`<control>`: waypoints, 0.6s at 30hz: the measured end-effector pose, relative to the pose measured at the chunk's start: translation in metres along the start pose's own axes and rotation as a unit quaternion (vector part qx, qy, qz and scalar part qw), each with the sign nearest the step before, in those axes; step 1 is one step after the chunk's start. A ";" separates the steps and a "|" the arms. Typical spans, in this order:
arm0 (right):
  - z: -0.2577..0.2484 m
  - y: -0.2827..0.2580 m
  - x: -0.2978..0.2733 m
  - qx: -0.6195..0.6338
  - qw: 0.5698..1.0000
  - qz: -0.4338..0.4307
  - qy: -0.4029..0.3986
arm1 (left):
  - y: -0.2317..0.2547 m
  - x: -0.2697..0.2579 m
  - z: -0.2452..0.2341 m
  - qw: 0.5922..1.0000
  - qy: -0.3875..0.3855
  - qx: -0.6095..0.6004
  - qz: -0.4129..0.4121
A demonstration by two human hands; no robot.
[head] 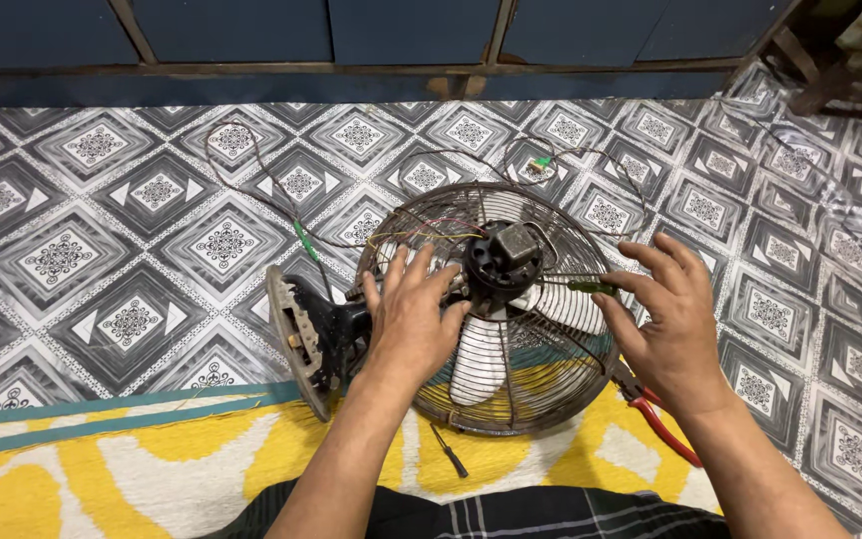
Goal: The person sits on a rug and works on the motor and wiring of a disassembled electric fan. They repeatedly adjust and reposition the motor housing and wires by hand, occasionally using pliers and a screwdriver. The fan remains partially disassembled throughout the clip.
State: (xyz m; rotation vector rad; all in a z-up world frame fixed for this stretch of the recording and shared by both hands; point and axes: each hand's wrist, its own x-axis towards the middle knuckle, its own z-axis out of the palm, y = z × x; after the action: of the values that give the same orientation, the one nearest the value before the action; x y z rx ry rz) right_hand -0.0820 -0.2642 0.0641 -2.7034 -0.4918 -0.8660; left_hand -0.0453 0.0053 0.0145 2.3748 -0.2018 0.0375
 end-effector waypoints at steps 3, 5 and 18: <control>-0.001 -0.001 -0.002 0.011 1.000 0.004 -0.001 | 0.001 0.000 -0.002 1.000 0.004 -0.007 0.004; -0.003 -0.001 -0.003 0.009 1.000 0.007 -0.005 | 0.003 0.001 -0.003 1.000 0.000 -0.011 -0.001; -0.001 -0.008 -0.010 -0.023 0.999 0.007 -0.035 | -0.010 0.014 -0.020 0.998 -0.006 -0.035 -0.058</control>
State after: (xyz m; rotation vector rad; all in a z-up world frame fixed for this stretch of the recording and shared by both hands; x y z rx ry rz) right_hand -0.0929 -0.2600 0.0596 -2.7842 -0.4720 -0.7897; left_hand -0.0291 0.0247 0.0232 2.3132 -0.0701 -0.0387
